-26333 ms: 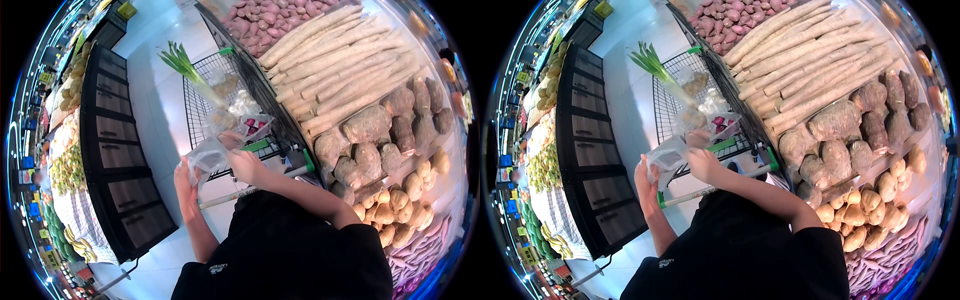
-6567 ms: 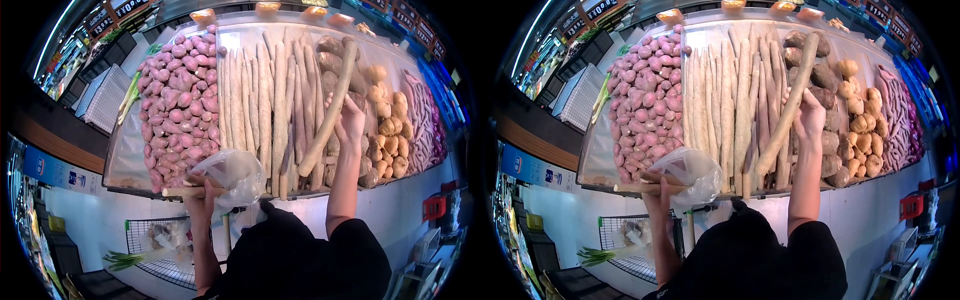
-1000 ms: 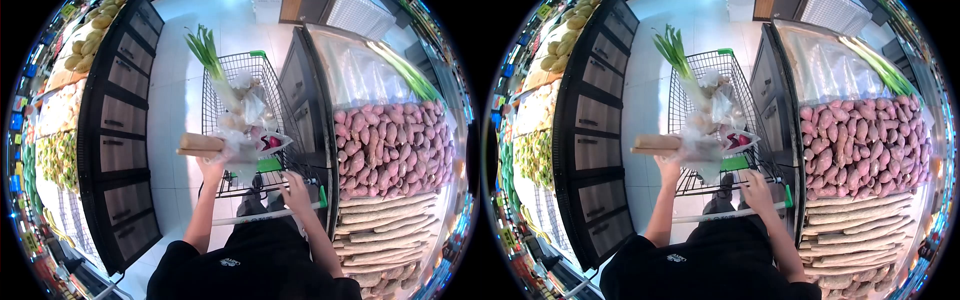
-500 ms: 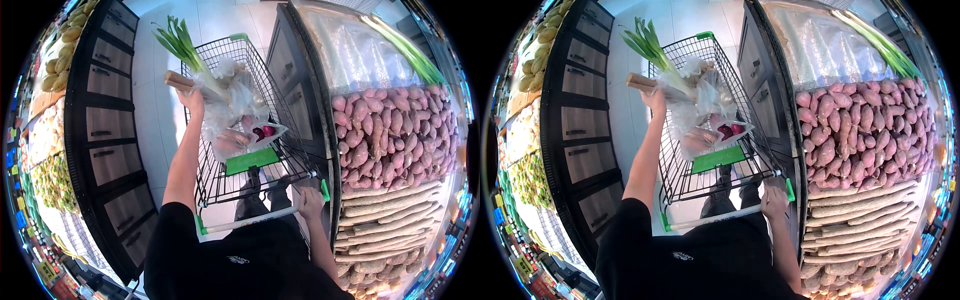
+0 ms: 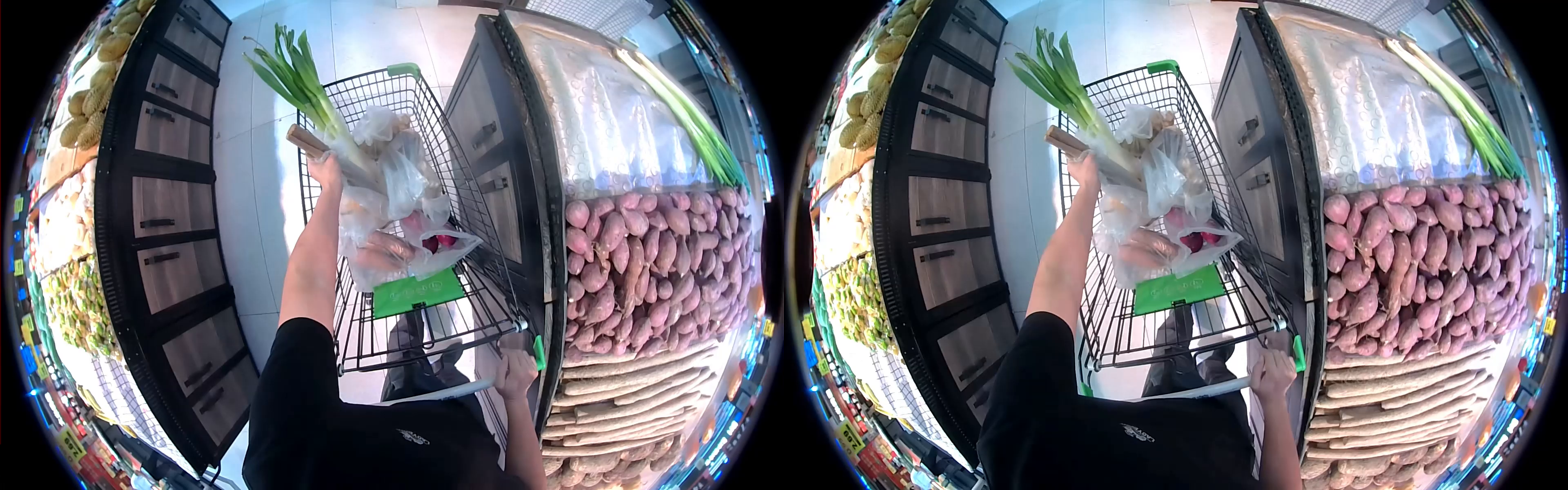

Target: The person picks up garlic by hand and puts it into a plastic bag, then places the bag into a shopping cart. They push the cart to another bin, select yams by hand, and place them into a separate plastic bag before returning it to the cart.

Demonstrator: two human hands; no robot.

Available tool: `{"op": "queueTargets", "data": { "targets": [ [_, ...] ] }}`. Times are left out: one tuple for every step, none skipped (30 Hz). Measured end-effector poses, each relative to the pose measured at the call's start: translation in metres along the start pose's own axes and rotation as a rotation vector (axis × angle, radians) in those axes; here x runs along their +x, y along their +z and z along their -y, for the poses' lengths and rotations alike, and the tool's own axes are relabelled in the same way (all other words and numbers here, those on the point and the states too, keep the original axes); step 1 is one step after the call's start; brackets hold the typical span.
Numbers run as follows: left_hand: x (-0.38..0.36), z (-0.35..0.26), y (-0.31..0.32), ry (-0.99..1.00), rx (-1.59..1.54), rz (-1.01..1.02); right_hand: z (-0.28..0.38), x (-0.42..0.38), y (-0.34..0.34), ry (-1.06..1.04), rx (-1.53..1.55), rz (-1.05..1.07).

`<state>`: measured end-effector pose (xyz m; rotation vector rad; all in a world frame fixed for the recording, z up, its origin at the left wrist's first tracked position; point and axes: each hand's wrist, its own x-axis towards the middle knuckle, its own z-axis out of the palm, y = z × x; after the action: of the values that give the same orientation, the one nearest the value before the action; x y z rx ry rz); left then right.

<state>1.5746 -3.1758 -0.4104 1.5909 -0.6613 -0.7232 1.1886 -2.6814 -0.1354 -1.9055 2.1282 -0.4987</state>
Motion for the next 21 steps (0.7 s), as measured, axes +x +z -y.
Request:
{"op": "queueTargets", "data": {
  "targets": [
    [0.004,0.004,-0.001,-0.023,0.032,0.004,0.001,0.001,-0.001,0.002,-0.005,0.014],
    [0.009,0.008,-0.002,-0.029,0.032,0.025,0.002,0.002,0.000,0.004,-0.009,0.027],
    [0.010,0.008,-0.001,-0.035,0.031,0.046,0.001,0.002,0.001,-0.002,-0.002,0.024],
    [0.011,0.008,-0.001,-0.042,0.030,0.067,0.000,0.003,0.002,-0.009,0.003,0.022],
    [0.012,0.008,-0.001,-0.056,-0.005,0.099,-0.001,0.003,0.002,-0.014,0.007,0.021],
    [0.013,0.006,-0.001,-0.071,-0.040,0.130,-0.002,0.004,0.003,-0.018,0.011,0.019],
    [0.013,0.006,-0.001,-0.087,-0.076,0.162,-0.003,0.004,0.003,-0.023,0.015,0.018],
    [0.014,0.004,0.000,-0.105,-0.071,0.155,-0.004,0.004,0.004,-0.028,0.019,0.017],
    [0.016,0.004,0.001,-0.124,-0.066,0.148,-0.004,0.006,0.003,-0.036,0.019,0.015],
    [0.017,0.003,0.000,-0.143,-0.060,0.142,-0.003,0.008,0.003,-0.044,0.019,0.014],
    [0.015,0.003,-0.001,-0.139,-0.086,0.123,-0.003,0.010,0.002,-0.051,0.019,0.012],
    [0.013,0.002,-0.002,-0.134,-0.113,0.106,-0.004,0.011,0.001,-0.055,0.017,0.010],
    [0.010,0.001,-0.004,-0.128,-0.139,0.089,-0.004,0.011,0.002,-0.058,0.015,0.007],
    [0.008,-0.001,-0.007,-0.137,-0.169,0.085,-0.005,0.012,0.002,-0.060,0.014,0.004],
    [0.004,-0.003,-0.009,-0.154,-0.180,0.084,-0.006,0.014,0.002,-0.061,0.022,-0.006],
    [0.002,-0.005,-0.011,-0.170,-0.189,0.083,-0.006,0.015,0.003,-0.060,0.033,-0.015],
    [-0.002,-0.007,-0.013,-0.187,-0.197,0.082,-0.005,0.017,0.004,-0.060,0.044,-0.024],
    [-0.006,-0.004,-0.014,-0.165,-0.210,0.060,-0.006,0.017,0.004,-0.060,0.030,-0.015],
    [-0.009,-0.002,-0.016,-0.128,-0.204,0.049,-0.006,0.018,0.004,-0.060,0.028,-0.013],
    [-0.014,0.001,-0.018,-0.090,-0.198,0.039,-0.007,0.018,0.004,-0.061,0.024,-0.010],
    [-0.019,-0.002,-0.017,-0.052,-0.195,0.025,-0.008,0.020,0.004,-0.067,0.020,-0.009]
  ]
}}
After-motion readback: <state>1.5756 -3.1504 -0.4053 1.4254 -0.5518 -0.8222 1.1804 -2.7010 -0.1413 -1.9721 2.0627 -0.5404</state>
